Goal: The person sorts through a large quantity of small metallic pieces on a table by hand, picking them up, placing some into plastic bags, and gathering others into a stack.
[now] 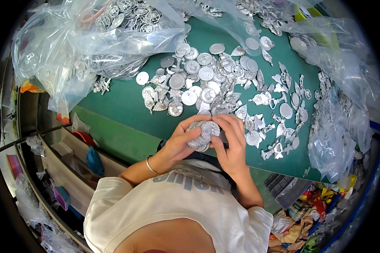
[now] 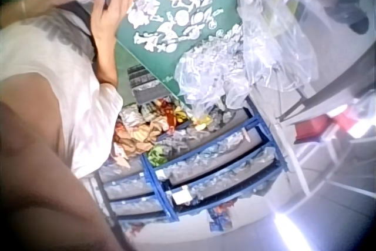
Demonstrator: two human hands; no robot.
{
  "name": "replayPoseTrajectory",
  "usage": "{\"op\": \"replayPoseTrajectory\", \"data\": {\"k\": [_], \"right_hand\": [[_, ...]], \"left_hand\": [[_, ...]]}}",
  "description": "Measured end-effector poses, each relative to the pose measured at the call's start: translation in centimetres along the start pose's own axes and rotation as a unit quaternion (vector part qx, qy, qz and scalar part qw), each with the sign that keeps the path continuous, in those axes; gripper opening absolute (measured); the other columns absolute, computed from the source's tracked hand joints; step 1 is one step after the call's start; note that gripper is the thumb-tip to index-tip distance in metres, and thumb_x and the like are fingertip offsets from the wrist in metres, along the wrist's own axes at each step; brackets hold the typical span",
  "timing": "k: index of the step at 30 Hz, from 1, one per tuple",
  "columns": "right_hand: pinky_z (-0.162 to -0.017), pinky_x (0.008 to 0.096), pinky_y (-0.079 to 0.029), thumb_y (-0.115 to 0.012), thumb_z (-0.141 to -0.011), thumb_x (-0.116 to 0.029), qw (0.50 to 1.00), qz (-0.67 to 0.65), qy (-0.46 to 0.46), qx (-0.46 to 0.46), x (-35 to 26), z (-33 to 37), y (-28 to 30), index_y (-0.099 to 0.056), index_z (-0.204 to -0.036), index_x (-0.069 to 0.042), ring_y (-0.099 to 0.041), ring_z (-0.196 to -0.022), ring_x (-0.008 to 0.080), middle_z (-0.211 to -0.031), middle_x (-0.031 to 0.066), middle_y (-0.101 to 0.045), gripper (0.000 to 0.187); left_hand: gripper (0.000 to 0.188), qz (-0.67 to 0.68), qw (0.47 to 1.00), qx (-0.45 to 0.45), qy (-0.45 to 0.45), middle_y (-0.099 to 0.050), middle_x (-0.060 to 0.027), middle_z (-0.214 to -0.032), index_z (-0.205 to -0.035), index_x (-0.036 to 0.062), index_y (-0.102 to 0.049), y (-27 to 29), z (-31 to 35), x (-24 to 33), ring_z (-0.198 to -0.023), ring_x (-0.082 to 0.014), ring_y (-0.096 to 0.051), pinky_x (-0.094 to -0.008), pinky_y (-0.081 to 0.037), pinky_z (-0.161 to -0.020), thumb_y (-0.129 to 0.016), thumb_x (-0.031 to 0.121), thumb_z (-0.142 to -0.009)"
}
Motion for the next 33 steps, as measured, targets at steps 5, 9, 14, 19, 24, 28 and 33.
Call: {"op": "replayPoseTrajectory", "data": {"k": [5, 9, 14, 19, 24, 28, 33], "right_hand": [[-0.085, 0.0383, -0.04, -0.068, -0.069, -0.003, 0.998, 0.04, -0.02, -0.039, -1.5, -0.6, 0.7, -0.056, -0.095, 0.0, -0.051, -0.101, 0.0306, -0.106, 0.015, -0.056, 0.029], [-0.078, 0.0353, -0.044, -0.069, -0.066, 0.004, 0.992, -0.116, -0.051, 0.02, -0.5, 0.0, 1.0, -0.054, -0.086, -0.002, -0.055, -0.094, 0.029, -0.097, 0.0135, -0.059, 0.027], [-0.048, 0.0191, -0.041, -0.062, -0.083, -0.003, 0.943, -0.231, -0.235, -0.054, 1.8, -2.2, 4.0, -0.053, -0.088, 0.001, -0.051, -0.056, 0.0043, -0.069, 0.0028, -0.058, 0.011], [-0.039, 0.021, -0.037, -0.056, -0.086, -0.006, 0.979, -0.16, -0.047, 0.118, 0.0, -12.7, 14.8, -0.053, -0.094, -0.002, -0.051, -0.045, 0.0085, -0.063, 0.0011, -0.053, 0.009], [-0.051, 0.0243, -0.044, -0.054, -0.088, -0.011, 0.82, 0.07, 0.238, 0.516, -5.0, -24.2, 26.6, -0.056, -0.094, 0.0, -0.058, -0.061, 0.0115, -0.071, 0.0079, -0.061, 0.013], [-0.067, 0.035, -0.048, -0.05, -0.087, -0.02, 0.827, 0.335, 0.08, 0.444, 3.0, -35.9, 30.7, -0.059, -0.098, 0.003, -0.063, -0.07, 0.0219, -0.08, 0.0153, -0.066, 0.027], [-0.076, 0.0324, -0.046, -0.045, -0.091, -0.024, 0.934, -0.025, -0.037, 0.353, 7.8, -36.2, 30.0, -0.058, -0.105, 0.002, -0.062, -0.079, 0.0221, -0.086, 0.0132, -0.066, 0.032]], "left_hand": [[0.035, -0.158, 0.987, 0.012, -0.037, -0.057, -0.0094, -0.111, -0.114, -0.001, -0.056, 0.4, 0.1, 0.0, -0.103, -0.0165, -0.054, -0.0297, -0.043, -0.09, -0.063, 0.005, -0.081], [0.033, -0.1, 0.995, 0.025, 0.013, -0.056, -0.0146, -0.115, -0.114, -0.0004, -0.053, -0.6, 0.4, 0.0, -0.098, -0.0201, -0.057, -0.0327, -0.051, -0.08, -0.062, 0.009, -0.084], [0.03, -0.095, 0.995, 0.027, 0.011, -0.054, -0.0204, -0.117, -0.112, 0.0026, -0.051, -0.3, 0.3, 0.7, -0.094, -0.0285, -0.061, -0.038, -0.053, -0.076, -0.06, 0.012, -0.085], [0.028, -0.102, 0.994, 0.026, -0.005, -0.052, -0.0209, -0.119, -0.111, 0.005, -0.051, -0.1, 0.2, 1.7, -0.096, -0.03, -0.06, -0.0388, -0.053, -0.077, -0.059, 0.012, -0.085], [0.029, -0.138, 0.989, 0.058, 0.003, -0.051, -0.0217, -0.121, -0.112, 0.0018, -0.049, -0.1, 0.3, 2.5, -0.097, -0.0308, -0.06, -0.0408, -0.052, -0.08, -0.057, 0.011, -0.085], [0.028, -0.123, 0.991, 0.049, -0.001, -0.05, -0.0221, -0.122, -0.112, 0.0017, -0.05, 0.2, -0.3, 2.5, -0.099, -0.0323, -0.059, -0.0417, -0.051, -0.082, -0.058, 0.01, -0.086], [0.031, -0.116, 0.992, 0.04, 0.005, -0.049, -0.0216, -0.122, -0.113, 0.0021, -0.05, -0.5, -0.9, 2.7, -0.099, -0.0319, -0.059, -0.0421, -0.051, -0.082, -0.059, 0.011, -0.085]]}}
Point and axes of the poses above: each hand's wrist, its own z-axis away from the middle knuckle, its own y-axis out of the back of the hand, x = y × z, the point moved 4 cm from there along -z, towards the middle knuckle
